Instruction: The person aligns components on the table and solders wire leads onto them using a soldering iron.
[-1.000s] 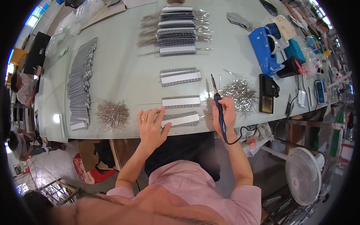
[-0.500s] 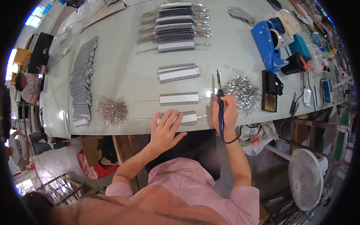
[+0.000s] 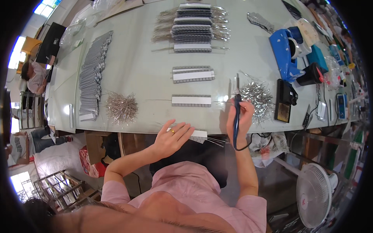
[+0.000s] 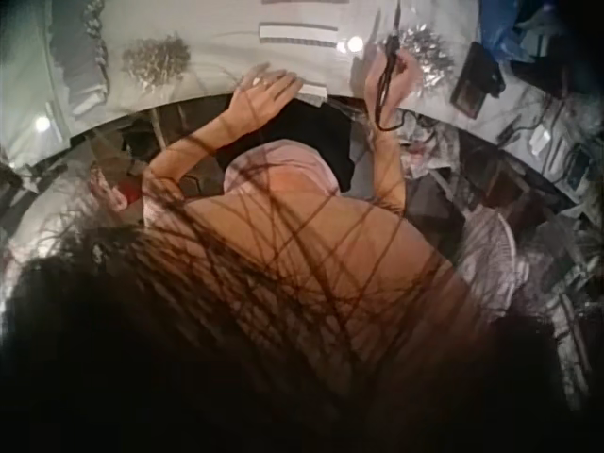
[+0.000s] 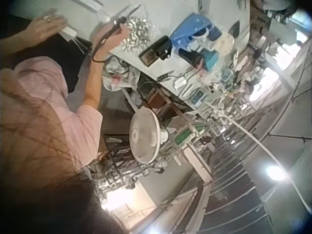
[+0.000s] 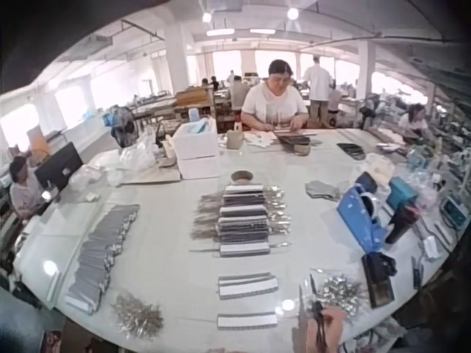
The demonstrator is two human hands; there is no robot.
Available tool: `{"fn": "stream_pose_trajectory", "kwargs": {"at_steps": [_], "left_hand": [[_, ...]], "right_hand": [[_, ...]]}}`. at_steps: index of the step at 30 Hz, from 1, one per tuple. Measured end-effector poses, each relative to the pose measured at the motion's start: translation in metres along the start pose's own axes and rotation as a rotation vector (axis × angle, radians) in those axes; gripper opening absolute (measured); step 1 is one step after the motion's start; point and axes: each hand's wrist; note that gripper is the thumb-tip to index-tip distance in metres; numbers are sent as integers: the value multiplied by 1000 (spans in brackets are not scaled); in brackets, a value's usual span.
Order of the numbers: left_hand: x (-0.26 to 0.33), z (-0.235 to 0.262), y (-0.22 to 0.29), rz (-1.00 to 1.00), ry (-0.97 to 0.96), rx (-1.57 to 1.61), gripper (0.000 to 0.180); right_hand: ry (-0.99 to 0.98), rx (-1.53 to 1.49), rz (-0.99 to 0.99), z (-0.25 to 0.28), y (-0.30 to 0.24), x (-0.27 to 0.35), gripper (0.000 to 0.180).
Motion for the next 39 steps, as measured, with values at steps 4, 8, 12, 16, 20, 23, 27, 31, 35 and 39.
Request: {"fn": "stream_pose_trajectory", "kwargs": {"at_steps": [4,8,12,16,20,23,27,31,35,39], "left_hand": [[-38,18,-22,-9,57,18,40],[-63,-4,-62,10,123,-55,42],[-69,-20,-70,-8,120,-55,45],[-67,-26,-60,51,84,-81,39],[-67,-13,-44,150,15,41,44],[-59,2,-45,232,-45,91,55],[-46,12,-58,311,-60,100,60],[-41,12,-67,301,-44,184,56],[-41,8,-74,202,15,199,54],[-43,9,-82,192,-41,280,50]], "right_hand": [[168,-193,-4,7,17,4,31],[234,-186,-20,13,14,8,28],[222,-306,-143,12,12,12,27],[189,-238,-83,10,20,12,27],[113,-43,87,13,22,9,29],[10,171,294,21,-1,-2,20],[-66,15,310,5,-16,-12,26],[-64,25,374,-9,-37,-28,29],[-135,72,402,-11,-37,-29,33],[-105,145,453,-12,-33,-35,30]]}}
Point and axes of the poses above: each hand's wrist, its own x-axis away from the middle knuckle, its own z-axis out of the back of the hand, y = z × x, and after that the axes turned 11 degrees about x, right-handed
